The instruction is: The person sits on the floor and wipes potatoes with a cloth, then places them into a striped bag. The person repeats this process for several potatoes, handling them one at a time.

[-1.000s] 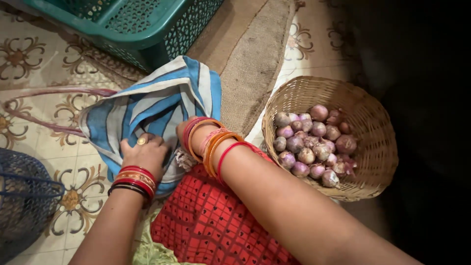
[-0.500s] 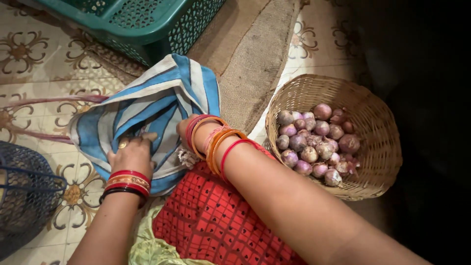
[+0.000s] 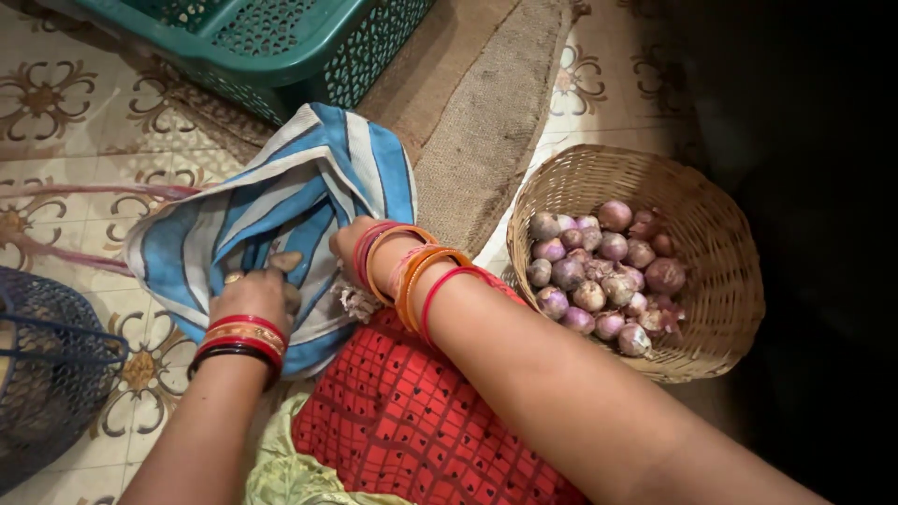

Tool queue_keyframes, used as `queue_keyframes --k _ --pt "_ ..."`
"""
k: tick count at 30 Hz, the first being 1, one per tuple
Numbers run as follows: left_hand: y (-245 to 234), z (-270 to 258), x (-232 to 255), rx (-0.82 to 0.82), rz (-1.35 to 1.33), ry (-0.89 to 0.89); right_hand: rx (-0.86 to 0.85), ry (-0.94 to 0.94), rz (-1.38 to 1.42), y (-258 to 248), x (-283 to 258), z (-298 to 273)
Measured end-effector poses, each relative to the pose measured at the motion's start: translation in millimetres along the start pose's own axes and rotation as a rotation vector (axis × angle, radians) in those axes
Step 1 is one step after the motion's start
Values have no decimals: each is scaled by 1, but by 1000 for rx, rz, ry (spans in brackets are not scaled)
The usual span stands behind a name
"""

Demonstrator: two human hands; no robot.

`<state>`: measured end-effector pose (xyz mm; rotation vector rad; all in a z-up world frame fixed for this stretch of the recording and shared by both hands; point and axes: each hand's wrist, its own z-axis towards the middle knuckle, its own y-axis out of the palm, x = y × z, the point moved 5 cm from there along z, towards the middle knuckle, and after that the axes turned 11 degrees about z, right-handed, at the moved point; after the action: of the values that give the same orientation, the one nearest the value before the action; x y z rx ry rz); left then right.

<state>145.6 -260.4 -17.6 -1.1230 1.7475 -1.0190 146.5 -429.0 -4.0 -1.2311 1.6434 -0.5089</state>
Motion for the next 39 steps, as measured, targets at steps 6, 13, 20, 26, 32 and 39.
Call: queue_keyframes --k 6,13,20,26,32,39 --pt "-4 -9 -7 159 -189 29 71 9 94 -9 -8 -15" --pt "-23 -24 -29 704 -658 71 386 -217 316 -33 -27 -33" --pt "-63 -59 -32 986 -579 144 571 -385 435 -19 -11 -7" --pt "-55 -79 -14 953 -497 237 370 -218 352 -23 -15 -15" --pt "-61 -91 -11 943 -595 267 686 -473 514 -48 -31 -53" --pt "-102 -110 -30 1042 -595 241 944 -673 774 -90 -63 -97"
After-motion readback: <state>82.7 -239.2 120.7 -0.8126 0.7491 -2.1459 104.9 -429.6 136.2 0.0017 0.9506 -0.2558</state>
